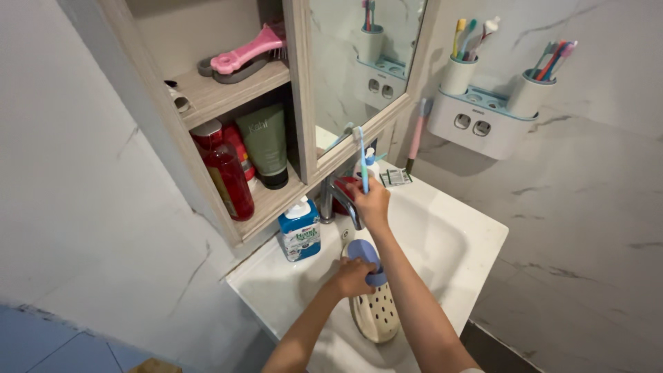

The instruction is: The person scrubs a pair of white clogs with a toothbrush over a bathroom sink. They apply soap to the clogs and scrub the exterior and interior surfaces, then rinse the clogs under running water.

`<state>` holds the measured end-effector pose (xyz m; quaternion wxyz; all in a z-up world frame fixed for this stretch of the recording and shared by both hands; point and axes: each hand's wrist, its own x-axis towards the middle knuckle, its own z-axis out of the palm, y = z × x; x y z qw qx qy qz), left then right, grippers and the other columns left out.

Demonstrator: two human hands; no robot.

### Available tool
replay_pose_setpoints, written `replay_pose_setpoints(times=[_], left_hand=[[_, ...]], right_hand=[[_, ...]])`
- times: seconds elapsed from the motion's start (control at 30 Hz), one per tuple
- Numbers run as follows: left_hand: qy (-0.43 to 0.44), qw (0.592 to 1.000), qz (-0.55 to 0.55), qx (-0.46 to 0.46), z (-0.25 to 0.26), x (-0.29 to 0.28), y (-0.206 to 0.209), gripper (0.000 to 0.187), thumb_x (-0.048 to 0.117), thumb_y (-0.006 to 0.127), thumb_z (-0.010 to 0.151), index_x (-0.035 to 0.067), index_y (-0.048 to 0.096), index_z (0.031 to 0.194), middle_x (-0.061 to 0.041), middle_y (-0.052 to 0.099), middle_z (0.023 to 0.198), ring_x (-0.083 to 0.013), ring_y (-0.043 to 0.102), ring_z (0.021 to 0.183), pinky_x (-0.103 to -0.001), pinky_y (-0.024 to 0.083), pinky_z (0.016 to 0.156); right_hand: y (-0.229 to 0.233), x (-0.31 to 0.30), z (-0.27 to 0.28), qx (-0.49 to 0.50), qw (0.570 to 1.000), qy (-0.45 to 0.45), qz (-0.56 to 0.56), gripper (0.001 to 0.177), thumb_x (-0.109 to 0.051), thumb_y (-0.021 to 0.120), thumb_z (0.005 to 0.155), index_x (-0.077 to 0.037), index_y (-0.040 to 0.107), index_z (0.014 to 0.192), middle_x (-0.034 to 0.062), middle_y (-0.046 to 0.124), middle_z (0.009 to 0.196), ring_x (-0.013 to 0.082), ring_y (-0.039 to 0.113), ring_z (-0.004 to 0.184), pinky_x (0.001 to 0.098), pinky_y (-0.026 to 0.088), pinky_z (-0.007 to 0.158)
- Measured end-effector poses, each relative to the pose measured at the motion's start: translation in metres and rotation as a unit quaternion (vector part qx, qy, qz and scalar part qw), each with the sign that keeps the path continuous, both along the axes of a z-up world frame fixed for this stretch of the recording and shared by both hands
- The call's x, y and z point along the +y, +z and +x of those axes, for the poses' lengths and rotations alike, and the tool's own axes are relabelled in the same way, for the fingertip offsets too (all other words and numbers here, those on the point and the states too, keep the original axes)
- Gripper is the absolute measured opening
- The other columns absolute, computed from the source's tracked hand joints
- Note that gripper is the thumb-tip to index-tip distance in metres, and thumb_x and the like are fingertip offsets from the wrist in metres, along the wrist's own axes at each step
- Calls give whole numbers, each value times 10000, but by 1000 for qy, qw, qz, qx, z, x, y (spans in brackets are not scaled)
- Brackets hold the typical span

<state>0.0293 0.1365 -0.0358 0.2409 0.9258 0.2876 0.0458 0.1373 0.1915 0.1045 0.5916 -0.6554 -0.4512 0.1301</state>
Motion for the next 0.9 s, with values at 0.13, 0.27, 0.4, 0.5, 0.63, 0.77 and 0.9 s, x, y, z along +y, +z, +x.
replay_pose_setpoints(times=[0.13, 0.27, 0.4, 0.5, 0.63, 0.77, 0.9], left_hand=[[-39, 998, -32, 37, -3, 14, 0, 551, 420, 758, 810, 127, 654, 1266, -181, 669, 1211, -338, 582, 1194, -513, 297, 1112], [39, 978, -207, -5, -10, 41, -8, 381, 375, 614, 940, 95, 667, 1193, -129, 655, 1036, -284, 588, 995, -439, 397, 905], [120, 827, -440, -329, 0, 63, -35, 275, 259, 508, 1035, 64, 659, 1155, -79, 609, 872, -239, 553, 814, -371, 438, 705], [268, 605, -593, -458, 7, 73, -42, 284, 278, 484, 1036, 65, 598, 1184, -73, 677, 858, -225, 600, 787, -344, 492, 680], [304, 543, -606, -496, 32, 85, -34, 280, 276, 505, 1018, 53, 575, 1171, -83, 727, 860, -208, 651, 749, -338, 525, 645], [325, 697, -407, -493, 61, 95, -31, 291, 203, 561, 1027, -57, 618, 1144, -125, 696, 846, -191, 599, 679, -321, 465, 558], [273, 745, -434, -428, 66, 85, -38, 355, 257, 556, 1047, -68, 681, 1115, -121, 730, 884, -173, 667, 707, -294, 517, 553]], right_hand=[[-32, 22, 29, -140, 980, -11, 139, 87, -95, 725, 850, -21, 731, 895, 79, 757, 784, 135, 698, 696, 319, 544, 638], [-93, 15, 30, 316, 947, -52, -19, 261, -257, 631, 997, -39, 701, 871, 40, 596, 620, 143, 519, 487, 328, 386, 450], [-140, -21, 1, 617, 780, 85, -58, 164, -53, 504, 1045, 62, 620, 1060, 119, 703, 760, 171, 659, 589, 281, 552, 586], [-138, -47, -3, 527, 820, 162, -154, 111, -23, 524, 995, 4, 617, 1049, 47, 636, 663, 96, 429, 421, 273, 344, 380], [-105, -80, 10, 478, 803, 234, -268, 319, -335, 375, 1057, -86, 547, 956, 1, 482, 546, 62, 345, 354, 242, 232, 293], [-94, -103, 26, 346, 816, 293, -359, 238, -278, 392, 1067, -84, 518, 1011, -26, 456, 566, 48, 340, 383, 229, 241, 321], [-106, -89, 50, 222, 849, 337, -340, 236, -159, 500, 1084, 48, 595, 1022, 7, 586, 667, 91, 505, 499, 260, 418, 441]])
